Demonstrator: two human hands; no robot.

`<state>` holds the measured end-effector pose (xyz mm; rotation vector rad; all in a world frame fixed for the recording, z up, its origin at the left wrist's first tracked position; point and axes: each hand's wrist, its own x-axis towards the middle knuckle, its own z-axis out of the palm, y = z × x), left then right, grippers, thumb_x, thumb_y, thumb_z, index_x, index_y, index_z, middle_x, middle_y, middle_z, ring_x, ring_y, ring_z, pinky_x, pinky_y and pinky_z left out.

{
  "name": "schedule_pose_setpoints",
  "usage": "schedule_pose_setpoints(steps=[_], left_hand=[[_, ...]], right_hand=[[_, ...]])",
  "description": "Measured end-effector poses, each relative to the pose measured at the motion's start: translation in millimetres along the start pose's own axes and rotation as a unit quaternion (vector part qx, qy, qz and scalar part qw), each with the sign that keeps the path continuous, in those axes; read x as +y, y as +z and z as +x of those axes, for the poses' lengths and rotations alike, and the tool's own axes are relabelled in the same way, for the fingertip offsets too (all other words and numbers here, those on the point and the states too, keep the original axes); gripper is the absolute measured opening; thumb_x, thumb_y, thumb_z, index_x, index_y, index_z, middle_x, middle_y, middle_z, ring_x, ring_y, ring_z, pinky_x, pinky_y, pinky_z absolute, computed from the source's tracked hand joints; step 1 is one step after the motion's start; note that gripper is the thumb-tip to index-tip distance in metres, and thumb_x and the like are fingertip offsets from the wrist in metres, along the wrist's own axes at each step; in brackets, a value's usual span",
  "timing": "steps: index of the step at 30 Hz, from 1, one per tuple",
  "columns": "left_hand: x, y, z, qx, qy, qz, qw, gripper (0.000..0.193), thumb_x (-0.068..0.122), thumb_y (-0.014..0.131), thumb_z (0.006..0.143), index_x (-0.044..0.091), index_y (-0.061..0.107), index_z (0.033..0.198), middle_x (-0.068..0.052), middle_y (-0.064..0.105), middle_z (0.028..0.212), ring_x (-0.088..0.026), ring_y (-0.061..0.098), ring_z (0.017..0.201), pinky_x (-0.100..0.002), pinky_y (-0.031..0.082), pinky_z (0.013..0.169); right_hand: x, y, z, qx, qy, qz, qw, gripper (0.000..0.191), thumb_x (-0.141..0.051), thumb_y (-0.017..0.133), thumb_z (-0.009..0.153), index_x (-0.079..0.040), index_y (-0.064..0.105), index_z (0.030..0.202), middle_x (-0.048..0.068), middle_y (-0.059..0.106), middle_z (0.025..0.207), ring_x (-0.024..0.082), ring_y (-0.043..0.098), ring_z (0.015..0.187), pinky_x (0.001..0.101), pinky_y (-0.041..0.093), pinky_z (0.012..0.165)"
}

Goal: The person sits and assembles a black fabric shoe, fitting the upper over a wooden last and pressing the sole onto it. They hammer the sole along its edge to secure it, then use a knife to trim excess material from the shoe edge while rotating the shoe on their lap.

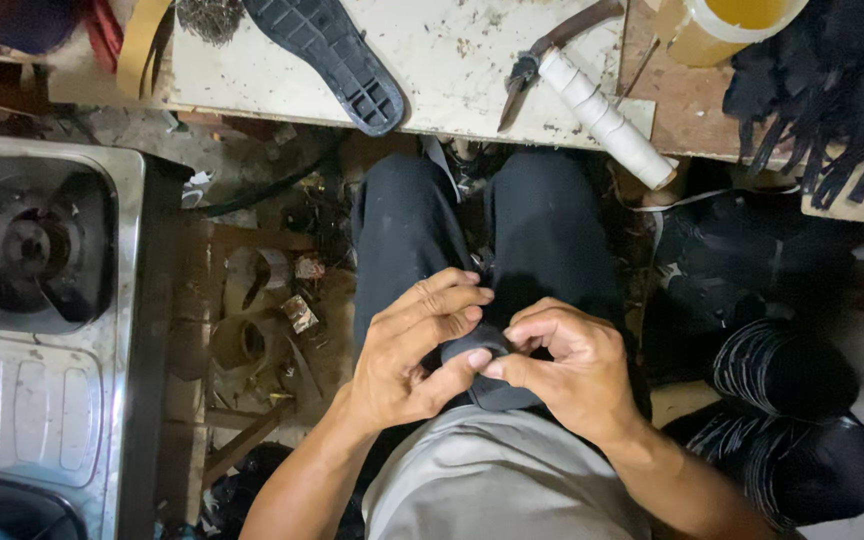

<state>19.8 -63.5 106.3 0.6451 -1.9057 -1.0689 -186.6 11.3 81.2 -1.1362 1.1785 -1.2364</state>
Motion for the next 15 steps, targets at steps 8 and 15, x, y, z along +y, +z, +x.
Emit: schedule_pose_setpoints(steps=[8,15], left_hand=[[-1.2,-10.2,-9.4,0.006,-0.02,-0.034,0.999,0.031,0.007,0.081,0.082,-0.002,0.06,0.103,-0.02,0.071,0.117,-0.039,0.068,0.12,-0.05,0.052,0.111],[-1.2,6.4,-30.3,0.139,-0.035,-0.022,0.989,0.026,0.005,0.077,0.089,0.001,0.058,0.106,-0.019,0.07,0.124,-0.034,0.068,0.125,-0.051,0.05,0.114]], right_hand=[[9.2,15.6,-7.9,0.021,0.054,0.059,0.997,0.04,0.011,0.085,0.072,-0.002,0.059,0.099,0.006,0.066,0.091,0.01,0.064,0.081,0.0261,0.058,0.071],[-9.7,21.9,6.7,-0.036,0.004,-0.13,0.991,0.033,-0.002,0.089,0.072,-0.002,0.063,0.093,0.004,0.065,0.083,0.008,0.063,0.072,0.0233,0.055,0.065]])
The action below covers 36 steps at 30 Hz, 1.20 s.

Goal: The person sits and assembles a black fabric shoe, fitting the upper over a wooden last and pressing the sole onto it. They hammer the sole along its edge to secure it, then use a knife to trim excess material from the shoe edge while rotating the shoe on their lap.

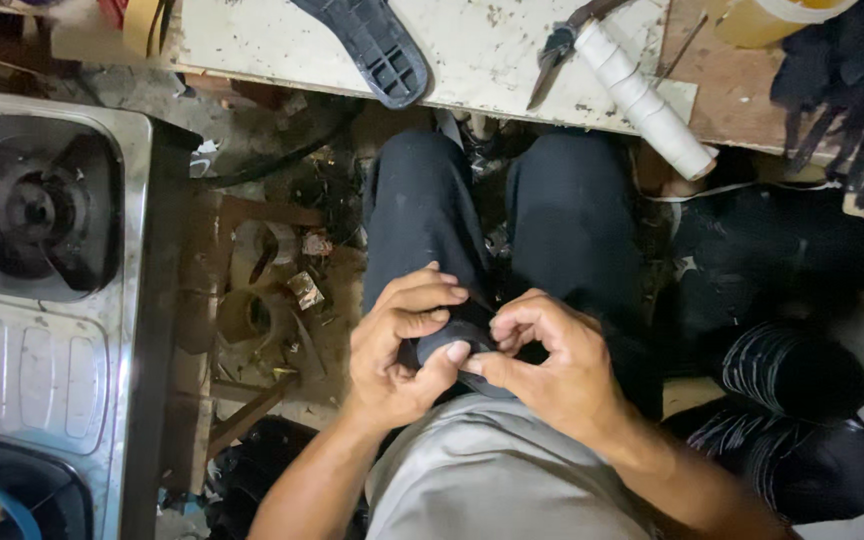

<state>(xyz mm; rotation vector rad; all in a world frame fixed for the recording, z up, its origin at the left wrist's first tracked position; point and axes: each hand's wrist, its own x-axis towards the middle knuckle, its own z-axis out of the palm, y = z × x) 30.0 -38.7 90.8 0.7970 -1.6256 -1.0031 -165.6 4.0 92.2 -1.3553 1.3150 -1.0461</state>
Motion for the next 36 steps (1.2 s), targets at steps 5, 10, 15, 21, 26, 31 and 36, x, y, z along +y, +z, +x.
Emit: schedule_pose_setpoints(steps=[5,10,15,21,26,31,36], left_hand=[[-1.7,-10.1,-20.2,-0.012,-0.074,0.015,0.997,0.033,0.006,0.077,0.084,-0.001,0.064,0.113,-0.017,0.069,0.125,-0.035,0.063,0.127,-0.05,0.047,0.117],[3.0,-55.9,-48.4,-0.123,-0.145,0.058,0.98,0.039,0.01,0.083,0.079,-0.001,0.064,0.113,-0.018,0.07,0.125,-0.037,0.063,0.127,-0.045,0.048,0.11],[-1.7,-53.5,-82.5,-0.067,-0.165,0.034,0.983,0.034,0.008,0.079,0.085,0.002,0.058,0.11,-0.017,0.067,0.127,-0.036,0.064,0.126,-0.045,0.051,0.11],[-7.0,-41.1,-106.9,-0.074,-0.128,0.083,0.986,0.036,0.011,0.073,0.087,0.002,0.053,0.115,-0.019,0.06,0.127,-0.037,0.057,0.123,-0.048,0.047,0.109],[-6.7,-29.5,-113.7,-0.034,-0.123,0.082,0.988,0.03,0.01,0.071,0.091,0.001,0.053,0.114,-0.019,0.06,0.126,-0.037,0.058,0.122,-0.048,0.047,0.109],[-5.3,-21.7,-120.9,-0.005,-0.117,0.084,0.99,0.028,0.009,0.071,0.092,0.001,0.053,0.113,-0.017,0.061,0.124,-0.036,0.059,0.122,-0.049,0.048,0.111],[-4.2,-22.4,-127.2,-0.004,-0.13,0.079,0.988,0.03,0.009,0.071,0.091,0.0,0.053,0.113,-0.018,0.06,0.125,-0.036,0.059,0.122,-0.052,0.046,0.113]], right_hand=[[-5.6,-10.2,4.6,-0.112,0.022,-0.09,0.989,0.029,-0.011,0.089,0.073,-0.001,0.069,0.092,0.007,0.069,0.082,0.014,0.069,0.071,0.0269,0.057,0.064],[-3.5,1.0,-2.0,-0.161,-0.063,-0.138,0.975,0.025,-0.01,0.084,0.076,0.0,0.071,0.096,0.01,0.071,0.089,0.024,0.07,0.08,0.033,0.057,0.07],[-6.2,16.8,-4.4,-0.193,-0.152,-0.173,0.954,0.019,-0.004,0.081,0.075,-0.001,0.072,0.092,0.01,0.068,0.09,0.027,0.065,0.08,0.0369,0.055,0.071],[-10.8,16.8,-7.4,-0.207,-0.177,-0.201,0.941,0.016,-0.001,0.079,0.076,-0.003,0.073,0.091,0.008,0.066,0.088,0.025,0.064,0.079,0.0365,0.054,0.07],[-7.3,22.0,-14.0,-0.213,-0.192,-0.246,0.926,0.01,0.0,0.077,0.079,-0.003,0.071,0.086,0.007,0.064,0.086,0.025,0.062,0.078,0.0369,0.053,0.068],[-10.6,26.0,-13.2,-0.232,-0.22,-0.307,0.897,0.01,-0.003,0.074,0.08,-0.002,0.07,0.089,0.009,0.062,0.088,0.028,0.061,0.083,0.04,0.05,0.073],[-20.5,5.7,0.0,-0.237,-0.202,-0.321,0.894,0.017,-0.014,0.078,0.078,-0.006,0.072,0.093,0.006,0.066,0.091,0.025,0.06,0.083,0.0392,0.047,0.072]])
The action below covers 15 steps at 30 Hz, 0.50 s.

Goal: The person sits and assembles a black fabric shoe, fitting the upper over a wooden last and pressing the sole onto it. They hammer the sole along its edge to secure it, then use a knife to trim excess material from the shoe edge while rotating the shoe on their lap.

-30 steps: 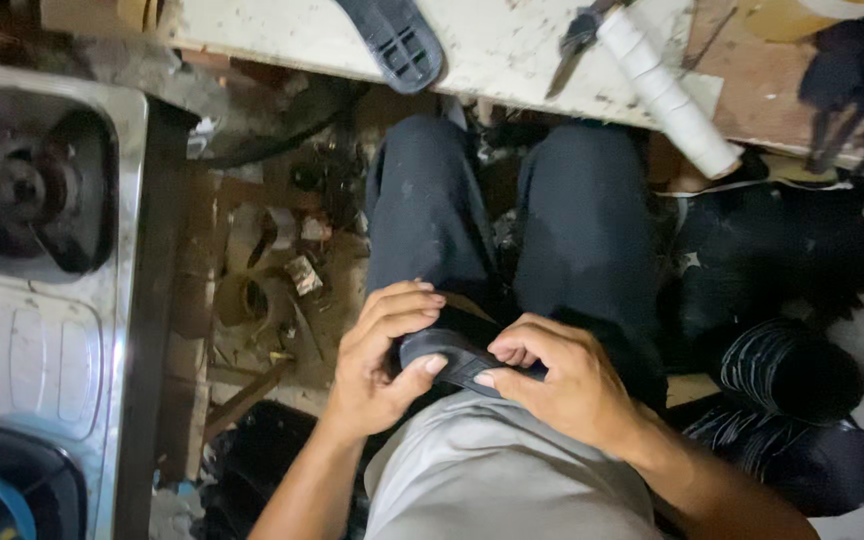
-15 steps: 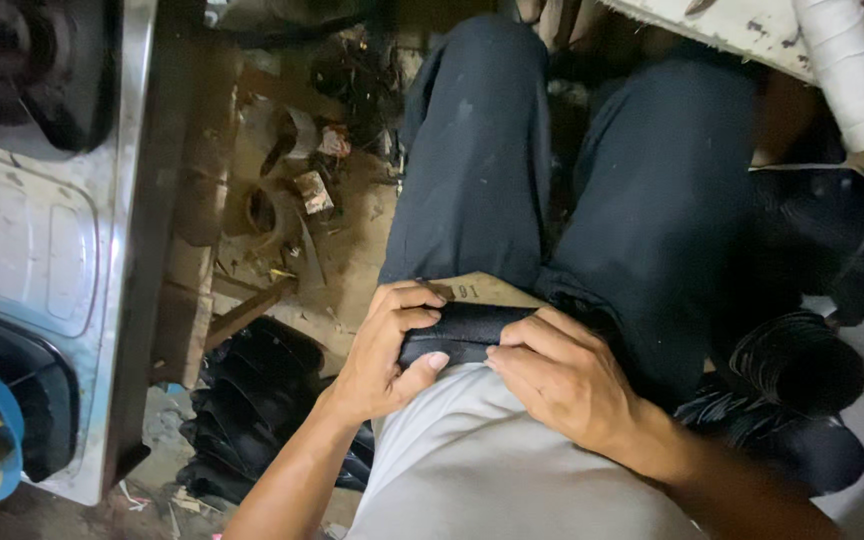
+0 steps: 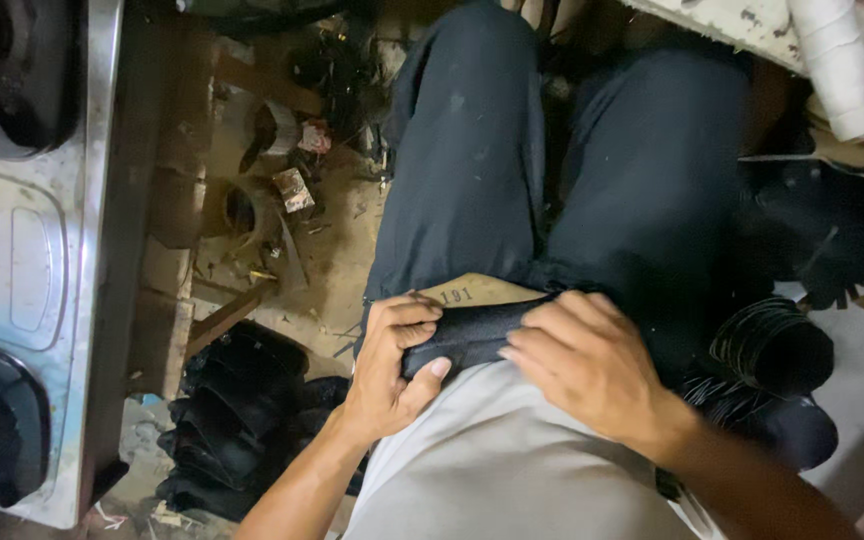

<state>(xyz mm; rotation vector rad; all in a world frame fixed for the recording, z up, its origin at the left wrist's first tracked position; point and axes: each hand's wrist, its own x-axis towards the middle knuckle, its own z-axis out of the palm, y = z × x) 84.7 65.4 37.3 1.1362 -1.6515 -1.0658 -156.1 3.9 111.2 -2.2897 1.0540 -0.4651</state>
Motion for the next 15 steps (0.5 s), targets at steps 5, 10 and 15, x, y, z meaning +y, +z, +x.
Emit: schedule_pose_setpoints(steps=[5,10,15], left_hand=[[-1.4,2.3,-1.8,0.0,-0.01,-0.019,1.0,0.031,0.007,0.072,0.089,0.0,0.053,0.113,-0.018,0.06,0.125,-0.037,0.058,0.123,-0.05,0.047,0.111],[-6.2,1.7,-3.7,-0.008,0.001,-0.022,1.0,0.032,0.006,0.073,0.088,0.0,0.053,0.112,-0.019,0.06,0.125,-0.036,0.058,0.123,-0.049,0.047,0.11],[-1.5,-1.4,0.8,-0.037,0.017,-0.026,0.999,0.033,0.006,0.074,0.087,0.0,0.052,0.111,-0.02,0.059,0.124,-0.037,0.055,0.124,-0.049,0.046,0.11]], right_hand=[[6.4,-8.2,-10.0,-0.006,0.026,-0.009,1.0,0.022,-0.021,0.081,0.077,-0.005,0.07,0.088,0.006,0.065,0.09,0.025,0.059,0.081,0.0389,0.045,0.071],[11.2,4.2,-15.4,0.001,0.046,-0.009,0.999,0.018,-0.02,0.083,0.076,-0.008,0.069,0.08,0.004,0.064,0.083,0.024,0.058,0.077,0.0398,0.043,0.069],[12.4,10.4,-13.0,0.015,0.069,-0.024,0.997,0.022,-0.024,0.086,0.074,-0.012,0.067,0.075,0.001,0.063,0.082,0.023,0.058,0.079,0.0385,0.044,0.072]])
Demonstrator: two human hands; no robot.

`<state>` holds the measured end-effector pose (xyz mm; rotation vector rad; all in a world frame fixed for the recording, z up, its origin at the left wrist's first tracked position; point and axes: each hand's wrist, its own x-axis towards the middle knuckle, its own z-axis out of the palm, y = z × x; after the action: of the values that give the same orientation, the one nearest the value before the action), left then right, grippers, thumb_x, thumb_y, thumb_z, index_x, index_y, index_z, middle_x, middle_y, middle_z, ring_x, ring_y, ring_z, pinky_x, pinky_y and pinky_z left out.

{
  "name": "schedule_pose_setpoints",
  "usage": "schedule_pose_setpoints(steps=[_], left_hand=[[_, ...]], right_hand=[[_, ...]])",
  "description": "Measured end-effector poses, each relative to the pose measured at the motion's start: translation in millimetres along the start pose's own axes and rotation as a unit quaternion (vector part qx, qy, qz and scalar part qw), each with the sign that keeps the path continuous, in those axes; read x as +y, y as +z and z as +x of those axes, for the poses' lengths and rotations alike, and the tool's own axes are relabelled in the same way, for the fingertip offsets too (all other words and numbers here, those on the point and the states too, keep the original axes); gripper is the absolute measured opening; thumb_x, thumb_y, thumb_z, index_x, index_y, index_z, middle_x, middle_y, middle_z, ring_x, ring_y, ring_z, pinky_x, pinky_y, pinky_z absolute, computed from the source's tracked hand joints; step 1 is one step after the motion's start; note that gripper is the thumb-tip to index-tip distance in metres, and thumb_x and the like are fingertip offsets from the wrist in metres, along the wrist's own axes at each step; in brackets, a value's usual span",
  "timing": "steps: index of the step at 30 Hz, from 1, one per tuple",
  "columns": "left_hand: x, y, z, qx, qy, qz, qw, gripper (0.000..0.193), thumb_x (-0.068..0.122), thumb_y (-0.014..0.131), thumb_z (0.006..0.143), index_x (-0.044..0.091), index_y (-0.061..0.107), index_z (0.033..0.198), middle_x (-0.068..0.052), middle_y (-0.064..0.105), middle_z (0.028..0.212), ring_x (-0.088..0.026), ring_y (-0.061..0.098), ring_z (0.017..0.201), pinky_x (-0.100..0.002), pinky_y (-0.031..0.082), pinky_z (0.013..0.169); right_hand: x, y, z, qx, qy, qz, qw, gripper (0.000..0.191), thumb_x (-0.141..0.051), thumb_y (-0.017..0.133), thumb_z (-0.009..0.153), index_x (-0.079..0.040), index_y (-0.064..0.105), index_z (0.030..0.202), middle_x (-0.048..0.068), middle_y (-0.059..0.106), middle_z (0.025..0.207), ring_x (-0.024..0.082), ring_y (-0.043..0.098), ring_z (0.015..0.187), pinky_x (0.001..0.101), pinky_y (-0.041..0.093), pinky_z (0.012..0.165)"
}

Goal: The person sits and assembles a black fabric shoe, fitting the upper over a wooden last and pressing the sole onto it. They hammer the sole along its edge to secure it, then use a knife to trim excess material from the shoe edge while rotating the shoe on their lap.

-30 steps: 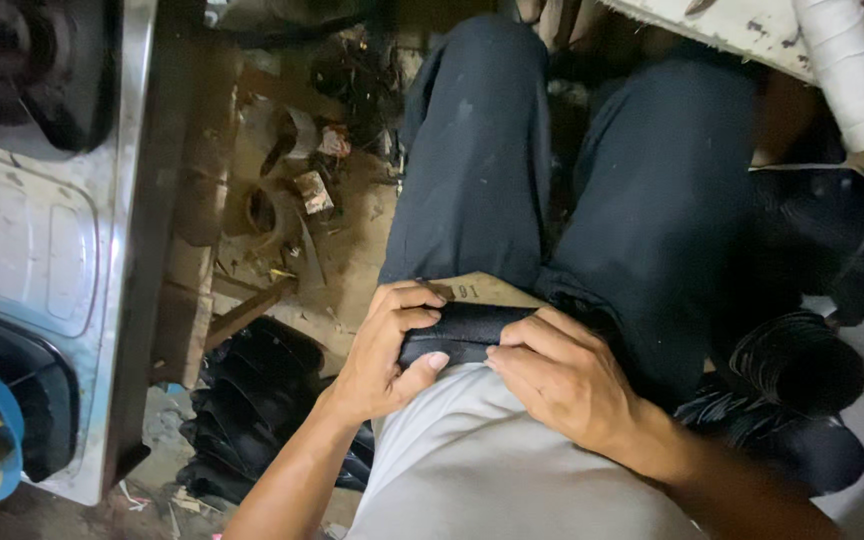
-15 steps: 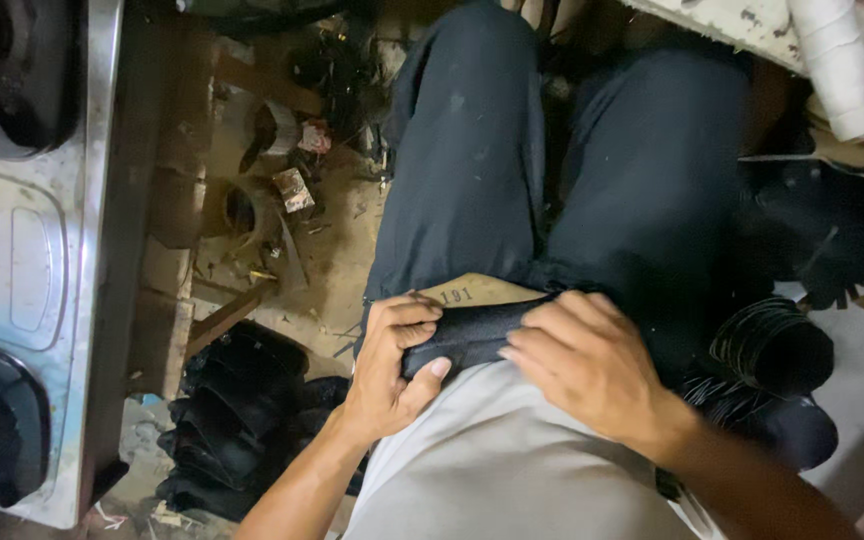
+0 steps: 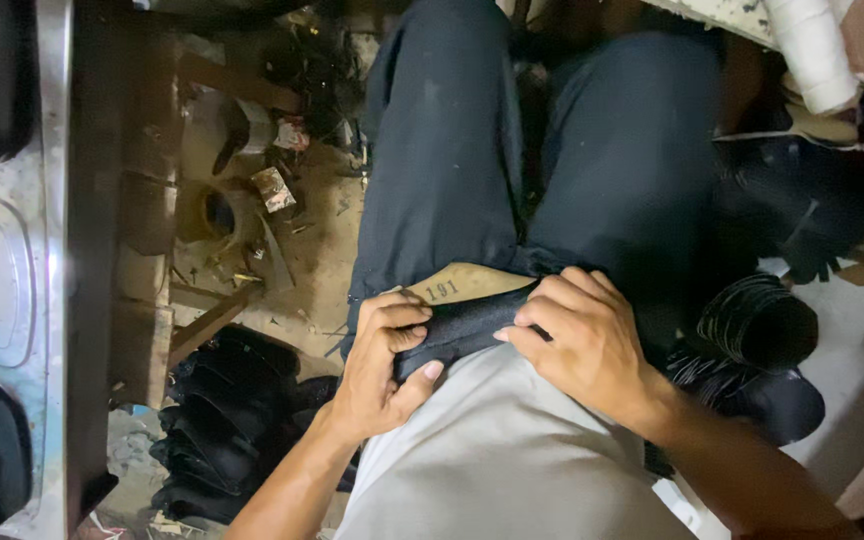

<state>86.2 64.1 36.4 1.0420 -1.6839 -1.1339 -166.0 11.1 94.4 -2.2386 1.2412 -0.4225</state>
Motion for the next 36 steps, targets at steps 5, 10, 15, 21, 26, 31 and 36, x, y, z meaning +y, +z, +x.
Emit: schedule_pose_setpoints(steps=[5,10,15,21,26,31,36], left_hand=[[22.5,-27.8,30.2,-0.154,-0.049,0.098,0.982,0.044,0.022,0.083,0.079,0.003,0.057,0.11,-0.014,0.06,0.114,-0.033,0.057,0.116,-0.056,0.04,0.112],[36.7,-13.9,76.5,-0.279,-0.039,0.161,0.946,0.075,0.028,0.079,0.078,-0.002,0.052,0.141,-0.021,0.06,0.128,-0.04,0.053,0.119,-0.054,0.04,0.103],[29.5,30.7,103.2,-0.339,0.0,0.227,0.913,0.078,0.033,0.069,0.09,-0.011,0.041,0.148,-0.028,0.061,0.127,-0.042,0.059,0.116,-0.055,0.043,0.106],[22.8,36.1,104.5,-0.355,0.041,0.258,0.897,0.068,0.038,0.06,0.098,-0.012,0.048,0.143,-0.027,0.068,0.115,-0.038,0.068,0.1,-0.049,0.048,0.101],[20.7,40.1,103.6,-0.336,0.081,0.29,0.892,0.065,0.039,0.059,0.099,-0.013,0.052,0.138,-0.026,0.069,0.115,-0.037,0.069,0.102,-0.048,0.047,0.105],[15.1,29.5,103.5,-0.34,0.084,0.248,0.903,0.062,0.039,0.059,0.098,-0.009,0.053,0.137,-0.025,0.067,0.124,-0.038,0.066,0.111,-0.049,0.044,0.107],[16.5,16.3,101.2,-0.324,0.084,0.187,0.924,0.061,0.041,0.061,0.098,-0.005,0.054,0.138,-0.024,0.066,0.129,-0.038,0.063,0.119,-0.051,0.043,0.11]], right_hand=[[12.0,-13.6,-6.8,0.035,-0.003,-0.007,0.999,0.04,-0.03,0.089,0.067,-0.004,0.071,0.092,0.008,0.064,0.094,0.028,0.059,0.088,0.0412,0.047,0.077],[26.5,-16.1,-27.2,0.063,-0.013,-0.011,0.998,0.046,-0.02,0.089,0.068,0.001,0.073,0.106,0.014,0.068,0.106,0.031,0.064,0.103,0.0426,0.05,0.089],[31.2,3.4,-42.1,0.131,-0.078,-0.038,0.988,0.029,-0.008,0.087,0.072,0.004,0.071,0.093,0.018,0.067,0.105,0.035,0.068,0.105,0.0412,0.058,0.088],[40.2,10.7,-43.7,0.182,-0.053,0.067,0.98,0.02,0.001,0.086,0.075,0.002,0.068,0.084,0.013,0.068,0.094,0.032,0.073,0.098,0.0377,0.062,0.084],[35.2,9.8,-39.2,0.177,0.024,0.125,0.976,0.023,-0.004,0.089,0.073,-0.002,0.07,0.085,0.011,0.07,0.093,0.027,0.075,0.094,0.0351,0.062,0.083],[36.6,2.0,-37.6,0.141,0.131,0.145,0.971,0.05,-0.01,0.093,0.06,0.002,0.071,0.103,0.018,0.069,0.105,0.029,0.07,0.096,0.0362,0.058,0.082],[49.6,-6.6,-49.9,0.129,0.099,0.228,0.96,0.055,-0.01,0.091,0.066,0.003,0.068,0.114,0.018,0.07,0.118,0.028,0.07,0.108,0.0362,0.058,0.092]])
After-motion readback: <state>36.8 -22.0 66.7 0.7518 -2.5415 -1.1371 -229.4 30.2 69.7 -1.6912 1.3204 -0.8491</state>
